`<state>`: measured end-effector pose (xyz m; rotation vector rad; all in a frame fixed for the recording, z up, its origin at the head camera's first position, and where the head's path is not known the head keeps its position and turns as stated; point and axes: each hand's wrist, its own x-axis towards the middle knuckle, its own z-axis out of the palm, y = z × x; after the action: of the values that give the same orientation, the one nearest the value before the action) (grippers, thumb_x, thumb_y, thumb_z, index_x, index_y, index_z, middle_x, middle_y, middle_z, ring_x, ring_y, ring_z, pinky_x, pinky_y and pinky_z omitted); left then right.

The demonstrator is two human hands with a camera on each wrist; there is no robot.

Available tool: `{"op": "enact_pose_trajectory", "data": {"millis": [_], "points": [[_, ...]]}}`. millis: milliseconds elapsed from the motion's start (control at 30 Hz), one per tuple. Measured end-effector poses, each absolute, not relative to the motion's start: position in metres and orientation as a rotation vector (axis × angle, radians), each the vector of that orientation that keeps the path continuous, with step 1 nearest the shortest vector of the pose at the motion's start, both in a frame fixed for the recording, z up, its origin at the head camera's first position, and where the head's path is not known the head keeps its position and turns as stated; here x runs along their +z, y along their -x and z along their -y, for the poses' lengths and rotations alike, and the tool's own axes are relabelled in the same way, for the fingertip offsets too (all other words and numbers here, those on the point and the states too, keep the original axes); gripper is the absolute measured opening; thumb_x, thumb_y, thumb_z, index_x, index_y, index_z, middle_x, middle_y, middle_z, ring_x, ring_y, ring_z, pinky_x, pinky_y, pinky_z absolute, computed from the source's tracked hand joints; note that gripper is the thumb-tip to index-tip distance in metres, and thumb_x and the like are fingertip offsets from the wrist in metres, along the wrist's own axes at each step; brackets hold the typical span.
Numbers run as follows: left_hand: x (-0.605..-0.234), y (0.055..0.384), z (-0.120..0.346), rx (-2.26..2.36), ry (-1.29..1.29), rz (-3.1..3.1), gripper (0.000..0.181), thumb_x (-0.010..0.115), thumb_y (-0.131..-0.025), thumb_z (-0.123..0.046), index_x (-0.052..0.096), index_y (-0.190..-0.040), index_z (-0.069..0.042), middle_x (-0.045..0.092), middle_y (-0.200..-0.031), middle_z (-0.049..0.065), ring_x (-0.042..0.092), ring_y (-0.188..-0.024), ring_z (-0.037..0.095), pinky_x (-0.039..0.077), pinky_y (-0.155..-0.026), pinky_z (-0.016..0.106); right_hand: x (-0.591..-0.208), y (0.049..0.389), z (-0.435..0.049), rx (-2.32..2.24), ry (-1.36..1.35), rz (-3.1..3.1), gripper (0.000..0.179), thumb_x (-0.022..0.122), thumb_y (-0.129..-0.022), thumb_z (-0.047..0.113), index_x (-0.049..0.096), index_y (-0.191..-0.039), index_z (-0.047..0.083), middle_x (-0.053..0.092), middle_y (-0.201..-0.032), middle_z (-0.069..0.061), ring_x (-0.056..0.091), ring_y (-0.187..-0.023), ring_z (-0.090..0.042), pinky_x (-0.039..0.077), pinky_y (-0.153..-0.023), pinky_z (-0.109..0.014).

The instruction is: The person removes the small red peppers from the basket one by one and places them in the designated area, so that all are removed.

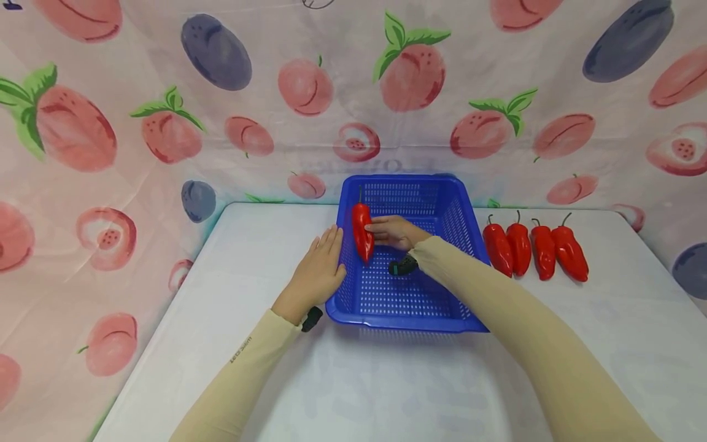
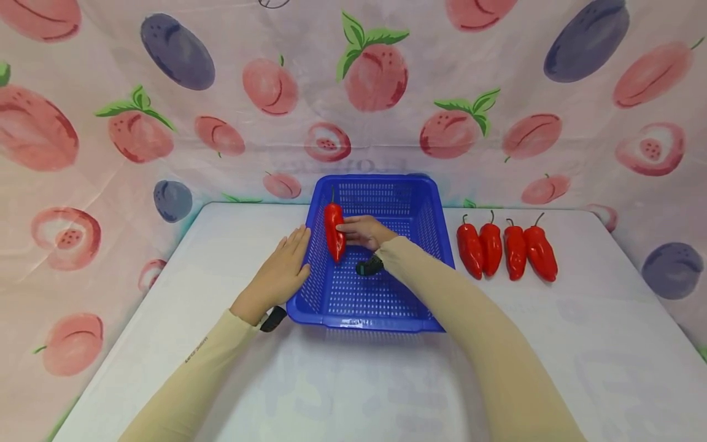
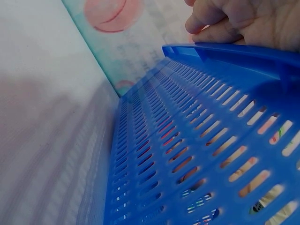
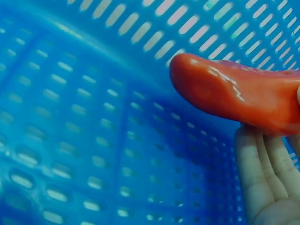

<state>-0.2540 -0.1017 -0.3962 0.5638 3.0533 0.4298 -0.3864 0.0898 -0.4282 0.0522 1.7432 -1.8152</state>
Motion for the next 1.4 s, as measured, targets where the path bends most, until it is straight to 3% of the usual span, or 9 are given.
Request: {"op": "enact_pose_trajectory", "data": {"millis": [167,467,600,767,900,1067,1200,1400], "points": [[-0.397,0.254,0.101,0.452,-0.575,-3.058,0.067,0.044,-0.094,-0.021,0.014,-0.149,0.002,0.012,-0.158,0.017,0.012,-0.147,0.031,0.011,-0.12,0.045,-0.417,0.388,-0.095,-1.827,-0.077,-1.749,0.054,0.053,-0.093,0.007,0.034,-0.143,-0.002,0.059,-0.106,-0.005,0.06,-0.083,-0.01,0.038,-0.11,-0.042],[-0.397,0.254,0.103,0.441,-0.588,-3.06,0.068,0.041,-0.094,-0.023,0.012,-0.149,0.003,0.011,-0.158,0.018,0.01,-0.147,0.03,0.009,-0.121,0.044,-0.387,0.386,-0.106,-1.85,-0.068,-1.727,0.054,0.053,-0.094,0.012,0.034,-0.143,0.002,0.061,-0.1,-0.001,0.062,-0.086,-0.012,0.037,-0.11,-0.041],[-0.399,0.254,0.102,0.435,-0.596,-3.062,0.068,0.041,-0.094,-0.024,0.012,-0.149,0.003,0.01,-0.157,0.018,0.009,-0.147,0.03,0.009,-0.121,0.044,-0.373,0.381,-0.112,-1.865,-0.081,-1.721,0.054,0.054,-0.094,0.013,0.034,-0.144,0.003,0.058,-0.114,-0.005,0.06,-0.095,-0.016,0.036,-0.11,-0.042],[-0.399,0.254,0.103,0.421,-0.602,-3.057,0.067,0.04,-0.094,-0.023,0.011,-0.149,0.003,0.009,-0.158,0.018,0.008,-0.147,0.029,0.009,-0.121,0.044,-0.357,0.373,-0.121,-1.85,-0.026,-1.758,0.055,0.052,-0.095,0.014,0.032,-0.145,0.005,0.042,-0.142,-0.014,0.05,-0.119,-0.029,0.035,-0.11,-0.045],[-0.399,0.254,0.103,0.423,-0.61,-3.06,0.067,0.04,-0.094,-0.022,0.01,-0.149,0.003,0.01,-0.157,0.019,0.008,-0.147,0.029,0.009,-0.121,0.043,-0.345,0.363,-0.129,-1.803,0.023,-1.863,0.055,0.052,-0.095,0.013,0.032,-0.146,0.005,0.038,-0.146,-0.018,0.046,-0.125,-0.034,0.037,-0.109,-0.048],[-0.399,0.255,0.103,0.43,-0.613,-3.064,0.068,0.041,-0.094,-0.022,0.01,-0.149,0.003,0.011,-0.157,0.019,0.009,-0.147,0.029,0.009,-0.121,0.043,-0.335,0.353,-0.142,-1.748,0.062,-1.961,0.058,0.055,-0.093,0.015,0.032,-0.146,0.005,0.04,-0.144,-0.021,0.052,-0.119,-0.034,0.04,-0.106,-0.048],[-0.399,0.254,0.102,0.436,-0.609,-3.062,0.068,0.041,-0.094,-0.022,0.011,-0.149,0.003,0.01,-0.157,0.019,0.009,-0.147,0.029,0.01,-0.121,0.044,-0.328,0.345,-0.153,-1.729,0.104,-2.025,0.058,0.058,-0.092,0.018,0.035,-0.144,0.005,0.045,-0.141,-0.02,0.062,-0.105,-0.025,0.045,-0.1,-0.045],[-0.399,0.255,0.102,0.436,-0.595,-3.064,0.068,0.041,-0.094,-0.022,0.011,-0.149,0.003,0.011,-0.157,0.019,0.009,-0.147,0.029,0.009,-0.121,0.043,-0.318,0.331,-0.172,-1.714,0.181,-2.082,0.054,0.057,-0.093,0.018,0.039,-0.141,0.001,0.058,-0.124,-0.012,0.066,-0.09,-0.014,0.054,-0.091,-0.036]]}}
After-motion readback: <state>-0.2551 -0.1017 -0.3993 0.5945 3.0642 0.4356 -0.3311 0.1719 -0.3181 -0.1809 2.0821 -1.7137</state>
